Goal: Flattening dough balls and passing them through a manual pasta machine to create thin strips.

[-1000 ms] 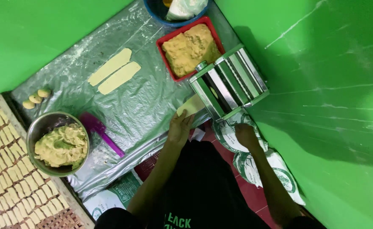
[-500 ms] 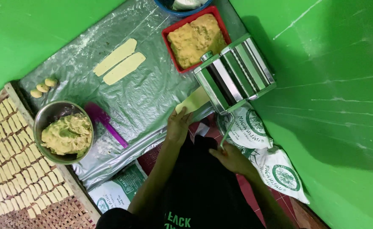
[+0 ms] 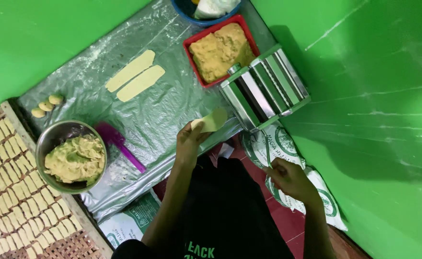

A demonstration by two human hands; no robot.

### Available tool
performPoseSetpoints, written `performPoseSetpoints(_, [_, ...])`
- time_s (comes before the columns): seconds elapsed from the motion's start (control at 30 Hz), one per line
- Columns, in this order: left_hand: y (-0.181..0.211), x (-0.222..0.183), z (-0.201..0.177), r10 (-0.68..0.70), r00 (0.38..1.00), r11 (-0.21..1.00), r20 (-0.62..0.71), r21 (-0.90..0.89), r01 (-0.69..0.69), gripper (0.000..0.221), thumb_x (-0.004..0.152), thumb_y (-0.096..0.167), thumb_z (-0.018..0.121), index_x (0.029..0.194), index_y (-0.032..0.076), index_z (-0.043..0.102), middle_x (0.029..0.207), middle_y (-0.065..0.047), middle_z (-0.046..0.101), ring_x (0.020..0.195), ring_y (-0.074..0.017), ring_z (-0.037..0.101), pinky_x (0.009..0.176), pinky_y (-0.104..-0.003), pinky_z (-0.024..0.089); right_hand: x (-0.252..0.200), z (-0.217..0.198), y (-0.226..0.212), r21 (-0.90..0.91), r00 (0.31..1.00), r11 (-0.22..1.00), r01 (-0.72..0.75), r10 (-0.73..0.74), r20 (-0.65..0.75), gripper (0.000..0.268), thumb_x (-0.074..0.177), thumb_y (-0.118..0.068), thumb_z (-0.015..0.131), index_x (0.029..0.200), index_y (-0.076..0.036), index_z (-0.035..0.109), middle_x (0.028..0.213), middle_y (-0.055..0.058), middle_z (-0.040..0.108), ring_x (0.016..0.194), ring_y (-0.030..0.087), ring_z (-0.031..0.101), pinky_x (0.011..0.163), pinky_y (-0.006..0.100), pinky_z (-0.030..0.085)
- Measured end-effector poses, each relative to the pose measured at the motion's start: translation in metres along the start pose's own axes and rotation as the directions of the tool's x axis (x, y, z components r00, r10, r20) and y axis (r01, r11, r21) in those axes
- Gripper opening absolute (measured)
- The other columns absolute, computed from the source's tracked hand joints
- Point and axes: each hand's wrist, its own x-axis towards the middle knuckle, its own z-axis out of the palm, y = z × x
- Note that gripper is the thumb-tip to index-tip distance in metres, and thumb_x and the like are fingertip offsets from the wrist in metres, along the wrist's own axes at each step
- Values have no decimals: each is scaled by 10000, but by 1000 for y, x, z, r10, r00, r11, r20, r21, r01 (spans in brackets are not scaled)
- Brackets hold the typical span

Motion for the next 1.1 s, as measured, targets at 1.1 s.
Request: performPoseSetpoints(1.1, [131, 13, -182, 111, 992, 994, -53, 8, -110, 232, 976, 238, 686, 1074, 38, 751, 942, -74, 711, 852, -165, 691, 877, -375, 596, 243, 233, -80, 690, 987, 713, 127, -162, -15, 349, 1006, -219, 692, 1302, -38, 655, 1145, 122, 711, 974, 237, 697, 818, 368, 578])
